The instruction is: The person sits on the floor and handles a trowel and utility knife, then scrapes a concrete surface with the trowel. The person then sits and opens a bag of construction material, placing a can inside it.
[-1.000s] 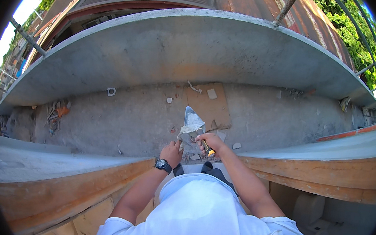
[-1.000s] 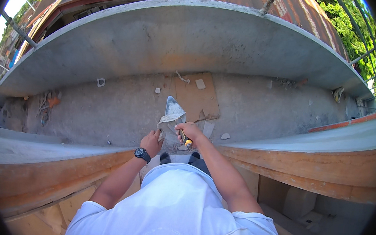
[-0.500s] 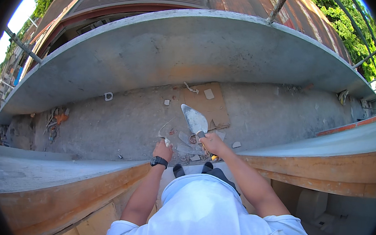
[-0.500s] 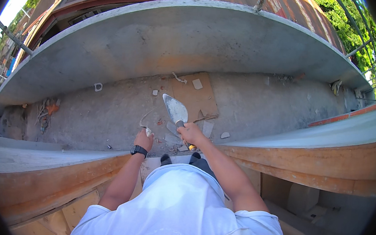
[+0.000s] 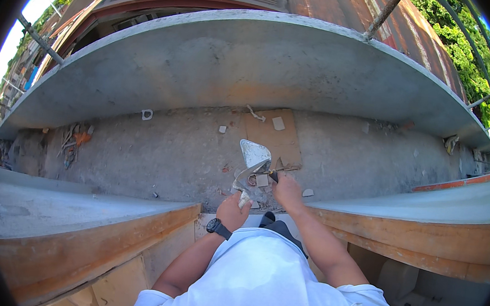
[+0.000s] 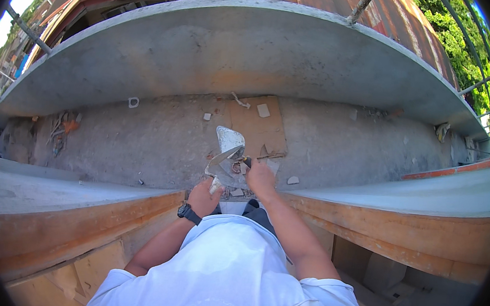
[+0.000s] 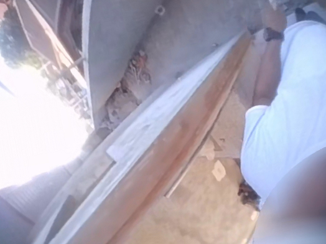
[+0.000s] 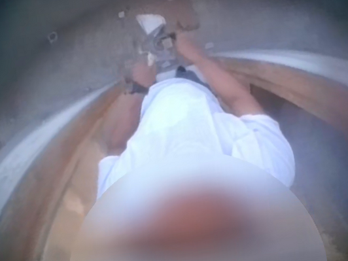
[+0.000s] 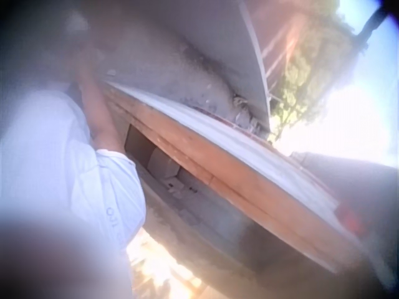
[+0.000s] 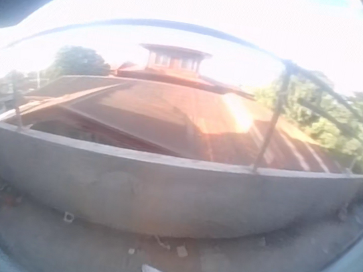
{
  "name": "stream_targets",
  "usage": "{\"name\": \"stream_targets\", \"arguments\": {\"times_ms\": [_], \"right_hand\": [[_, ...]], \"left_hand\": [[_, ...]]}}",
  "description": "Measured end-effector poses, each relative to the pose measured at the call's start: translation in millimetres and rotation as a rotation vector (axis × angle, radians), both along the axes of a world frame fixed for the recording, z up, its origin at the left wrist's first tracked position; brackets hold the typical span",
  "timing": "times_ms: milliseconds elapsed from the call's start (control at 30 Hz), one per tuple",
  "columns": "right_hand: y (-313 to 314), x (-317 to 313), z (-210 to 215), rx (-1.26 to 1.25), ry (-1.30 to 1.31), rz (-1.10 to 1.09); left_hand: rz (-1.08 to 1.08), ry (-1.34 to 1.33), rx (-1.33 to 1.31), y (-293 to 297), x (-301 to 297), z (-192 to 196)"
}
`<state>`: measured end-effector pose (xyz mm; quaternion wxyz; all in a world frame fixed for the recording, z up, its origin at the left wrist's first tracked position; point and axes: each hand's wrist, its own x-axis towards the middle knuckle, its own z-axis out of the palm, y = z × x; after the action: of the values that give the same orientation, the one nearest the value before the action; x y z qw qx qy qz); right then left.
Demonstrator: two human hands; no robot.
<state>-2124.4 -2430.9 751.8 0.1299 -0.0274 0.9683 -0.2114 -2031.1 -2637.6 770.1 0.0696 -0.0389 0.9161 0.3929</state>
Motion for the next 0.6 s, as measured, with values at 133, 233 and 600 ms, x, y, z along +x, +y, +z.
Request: {"name": "stream_targets", "arguments": {"times_ms": [133,233,600], "right_hand": [[-12.5,4.9,-0.7,-0.026,0.005,0.018],[-17.1,13.5,2.4,-0.05,-0.012,0.075],[-17.6,8.7,-8.1,-0.021,-0.12,-0.008]], "left_hand": [[0.077,-0.085,-0.121,17.0,-3.3,-17.9],[0.1,-0.14,-0.177,7.7,-23.8,-36.8],[-0.021,-0.225,-0.198,26.8,-13.0,-39.4]]}}
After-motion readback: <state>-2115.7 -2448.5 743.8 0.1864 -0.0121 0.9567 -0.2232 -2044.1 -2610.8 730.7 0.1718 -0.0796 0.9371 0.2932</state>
